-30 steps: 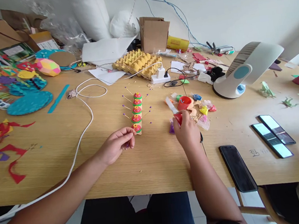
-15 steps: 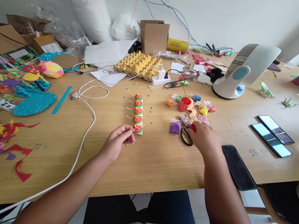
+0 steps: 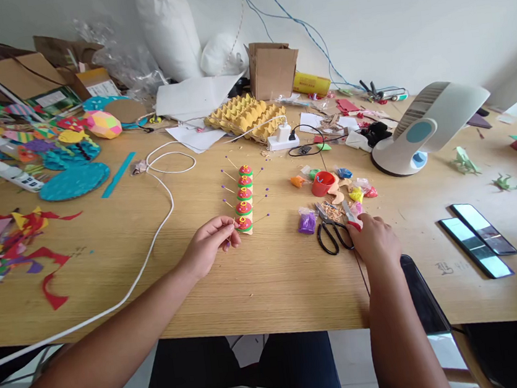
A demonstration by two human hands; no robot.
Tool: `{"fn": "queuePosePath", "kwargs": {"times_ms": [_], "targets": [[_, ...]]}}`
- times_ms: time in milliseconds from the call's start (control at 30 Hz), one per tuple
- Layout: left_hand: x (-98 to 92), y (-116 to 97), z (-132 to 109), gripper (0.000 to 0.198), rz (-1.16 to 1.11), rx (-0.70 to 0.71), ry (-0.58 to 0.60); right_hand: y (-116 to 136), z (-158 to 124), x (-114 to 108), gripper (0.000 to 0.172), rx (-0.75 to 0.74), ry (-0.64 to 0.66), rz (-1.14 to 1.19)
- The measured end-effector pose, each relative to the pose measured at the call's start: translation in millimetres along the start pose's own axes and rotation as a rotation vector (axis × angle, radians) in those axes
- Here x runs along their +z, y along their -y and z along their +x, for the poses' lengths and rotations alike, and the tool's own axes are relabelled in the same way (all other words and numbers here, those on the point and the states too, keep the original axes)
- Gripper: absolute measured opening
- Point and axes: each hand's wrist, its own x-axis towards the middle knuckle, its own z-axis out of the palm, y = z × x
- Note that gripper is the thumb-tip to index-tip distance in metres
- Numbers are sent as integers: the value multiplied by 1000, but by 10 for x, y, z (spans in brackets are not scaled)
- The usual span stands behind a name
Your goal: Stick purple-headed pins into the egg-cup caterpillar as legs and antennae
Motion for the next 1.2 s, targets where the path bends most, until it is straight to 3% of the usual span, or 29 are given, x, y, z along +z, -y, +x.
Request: {"fn": "queuePosePath", "kwargs": {"times_ms": [100, 167, 233, 333, 400, 433, 600, 733, 833, 933, 1033, 1133, 1200], "targets": [[7, -12, -17, 22, -13, 37, 3, 209, -220, -167, 41, -163, -134, 108], [-7, -17, -14, 21, -30, 124, -43, 455, -430, -286, 31, -418, -159, 289], [-44, -20, 8, 20, -68, 249, -160, 747, -644, -367, 24, -645, -77, 444], [-133, -19, 67, 19, -109, 431, -403, 1165, -888, -353, 17, -846, 183, 546], [-194, -19, 107, 19, -62, 496, -532, 1382, -970, -270, 11, -906, 184, 503], [-220, -22, 123, 19, -1, 505, -563, 1466, -987, -223, 9, -930, 119, 464], [-311, -54, 171, 19, 509, 594, -466, 1695, -902, -78, 15, -888, -331, 307], [-380, -34, 212, 19, 772, 578, -339, 1704, -710, 26, 32, -745, -440, 514], [-434, 16, 251, 18, 862, 455, -273, 1610, -497, 176, 50, -695, -393, 735], [-477, 54, 281, 16, 867, 359, -242, 1470, -273, 298, 64, -664, -144, 915], [-503, 62, 293, 14, 859, 311, -246, 1372, -130, 329, 63, -638, 50, 961], [-514, 57, 296, 13, 837, 274, -218, 1374, -124, 306, 54, -622, 53, 913], [-513, 58, 297, 11, 825, 261, -193, 1418, -195, 286, 48, -630, -76, 849]]}}
